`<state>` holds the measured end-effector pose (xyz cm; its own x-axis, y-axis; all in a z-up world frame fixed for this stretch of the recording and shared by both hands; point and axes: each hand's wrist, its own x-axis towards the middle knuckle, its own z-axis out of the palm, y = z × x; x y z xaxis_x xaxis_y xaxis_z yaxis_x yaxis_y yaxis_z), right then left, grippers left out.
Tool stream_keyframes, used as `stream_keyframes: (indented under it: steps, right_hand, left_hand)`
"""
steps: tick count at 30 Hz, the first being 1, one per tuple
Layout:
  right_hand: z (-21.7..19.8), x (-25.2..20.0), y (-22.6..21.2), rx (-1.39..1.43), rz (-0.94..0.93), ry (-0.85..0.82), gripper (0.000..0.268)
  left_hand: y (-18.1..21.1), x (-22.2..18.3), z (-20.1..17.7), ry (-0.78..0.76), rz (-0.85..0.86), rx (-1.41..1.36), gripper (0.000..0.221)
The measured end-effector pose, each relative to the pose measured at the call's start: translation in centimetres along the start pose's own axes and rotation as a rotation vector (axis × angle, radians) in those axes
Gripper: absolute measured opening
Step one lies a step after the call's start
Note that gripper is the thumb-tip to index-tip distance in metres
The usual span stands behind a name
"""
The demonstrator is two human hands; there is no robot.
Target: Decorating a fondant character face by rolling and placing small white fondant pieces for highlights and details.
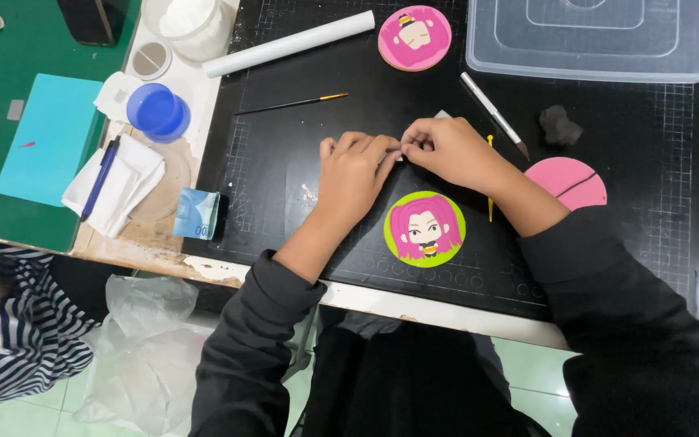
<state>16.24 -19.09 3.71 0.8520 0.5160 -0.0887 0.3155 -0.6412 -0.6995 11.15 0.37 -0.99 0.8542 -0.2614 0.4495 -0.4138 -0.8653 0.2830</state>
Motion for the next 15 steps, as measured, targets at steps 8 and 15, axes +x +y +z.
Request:
stream_keyframes:
  steps: [8,15]
  right_hand:
    - [0.4,0.5,0.6,0.088,0.068,-0.038,0.021]
    - [0.1,0.3,0.3,0.251,0.087,-0.035,0.023]
  left_hand:
    - [0.1,0.1,0.3,0.139,0.086,0.059,0.002]
    - [-0.2,-0.2,-0.1,0.048,0.007,0.107,0.006]
